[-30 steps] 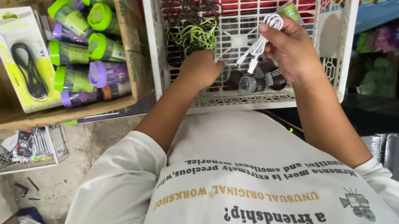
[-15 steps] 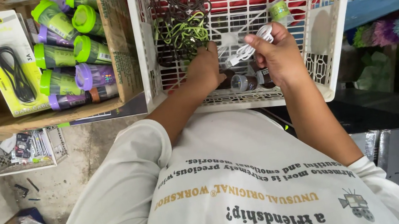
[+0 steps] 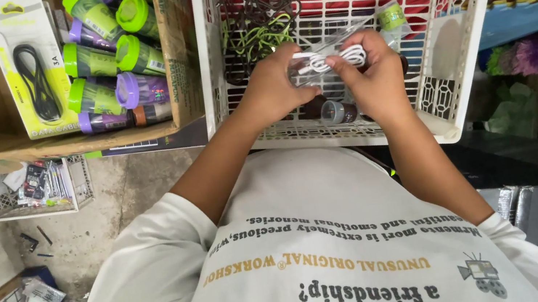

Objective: The person organizes various charging cables by hand. They pick up white and black cables from a white plastic crate, untangle them, and place them into yellow packaging boxes. The person then places the packaged cables into a cardboard box.

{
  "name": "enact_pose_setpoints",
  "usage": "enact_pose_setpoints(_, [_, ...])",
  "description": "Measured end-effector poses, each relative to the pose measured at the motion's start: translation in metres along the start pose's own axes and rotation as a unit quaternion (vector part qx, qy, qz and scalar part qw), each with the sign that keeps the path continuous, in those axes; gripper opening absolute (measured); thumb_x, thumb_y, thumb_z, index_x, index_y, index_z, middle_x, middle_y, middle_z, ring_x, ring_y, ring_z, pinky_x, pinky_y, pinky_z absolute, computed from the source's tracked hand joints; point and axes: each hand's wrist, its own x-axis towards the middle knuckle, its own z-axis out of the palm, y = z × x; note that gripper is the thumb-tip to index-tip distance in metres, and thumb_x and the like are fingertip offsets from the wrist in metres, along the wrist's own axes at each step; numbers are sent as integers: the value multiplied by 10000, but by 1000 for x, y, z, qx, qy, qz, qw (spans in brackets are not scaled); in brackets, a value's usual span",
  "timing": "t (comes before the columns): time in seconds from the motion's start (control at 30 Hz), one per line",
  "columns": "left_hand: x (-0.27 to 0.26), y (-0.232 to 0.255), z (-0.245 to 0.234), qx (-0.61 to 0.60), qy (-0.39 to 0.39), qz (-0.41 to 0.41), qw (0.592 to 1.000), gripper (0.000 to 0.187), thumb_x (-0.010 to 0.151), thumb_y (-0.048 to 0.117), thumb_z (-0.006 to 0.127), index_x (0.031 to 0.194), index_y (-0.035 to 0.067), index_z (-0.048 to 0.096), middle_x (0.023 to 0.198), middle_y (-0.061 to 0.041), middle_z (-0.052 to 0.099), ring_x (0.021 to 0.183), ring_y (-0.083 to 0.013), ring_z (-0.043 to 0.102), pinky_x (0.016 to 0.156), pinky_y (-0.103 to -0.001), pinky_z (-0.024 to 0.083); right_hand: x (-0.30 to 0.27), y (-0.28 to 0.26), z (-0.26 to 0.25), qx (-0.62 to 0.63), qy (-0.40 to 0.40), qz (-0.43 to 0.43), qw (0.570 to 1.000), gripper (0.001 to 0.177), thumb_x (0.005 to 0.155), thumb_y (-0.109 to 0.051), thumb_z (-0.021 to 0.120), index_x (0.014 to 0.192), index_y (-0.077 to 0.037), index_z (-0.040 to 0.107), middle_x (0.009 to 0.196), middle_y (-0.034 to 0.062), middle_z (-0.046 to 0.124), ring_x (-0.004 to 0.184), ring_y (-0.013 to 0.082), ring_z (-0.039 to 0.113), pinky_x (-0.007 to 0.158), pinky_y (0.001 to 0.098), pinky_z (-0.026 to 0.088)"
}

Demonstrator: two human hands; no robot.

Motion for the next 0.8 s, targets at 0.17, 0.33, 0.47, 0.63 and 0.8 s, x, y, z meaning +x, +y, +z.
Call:
enact_pose_setpoints(0.17, [-7,1,-14,-174,-37,-23,984,683,706,41,895,1301,61,561,1083,-87,640,833,-130,649,721,-280,569,1,-43,-12,-140,-50,-121,981,241,926,-15,806,1099,-46,641,1071,86,647,946,196,631,764,297,527])
enact_pose_setpoints(0.33, [-16,19,-26,-210,-74,-35,974,749,729,-17,890,1377,110,536,1111,-69,618,747,-88,563,661,-240,518,2,-71,-23,-262,-58,-255,929,258,850,-60,859,1052,-66,698,1142,92,657,1078,315,583,939,423,462])
enact_pose_setpoints(0.47, [-18,24,-32,-256,-59,23,965,814,768,-31,857,1450,136,445,1118,-39,569,968,-101,579,800,-250,552,0,-70,-23,-240,-63,-248,936,232,882,-69,845,1077,-89,721,1168,45,667,1125,286,563,1004,414,438])
enact_pose_setpoints(0.63, [-19,26,-39,-256,-88,61,961,733,820,-34,845,1442,126,492,1158,-19,578,1095,-117,593,896,-264,563,-8,-78,-24,-296,-59,-260,917,297,879,-41,826,1141,-180,829,1131,28,642,1119,265,542,993,476,406])
enact_pose_setpoints(0.8, [-19,33,-36,-337,-79,-5,938,431,1004,148,688,1403,131,527,1061,3,559,844,-68,529,676,-216,479,-7,-74,-25,-231,-42,-281,930,358,865,-6,784,1188,-154,824,1425,128,542,1354,314,456,1158,465,399])
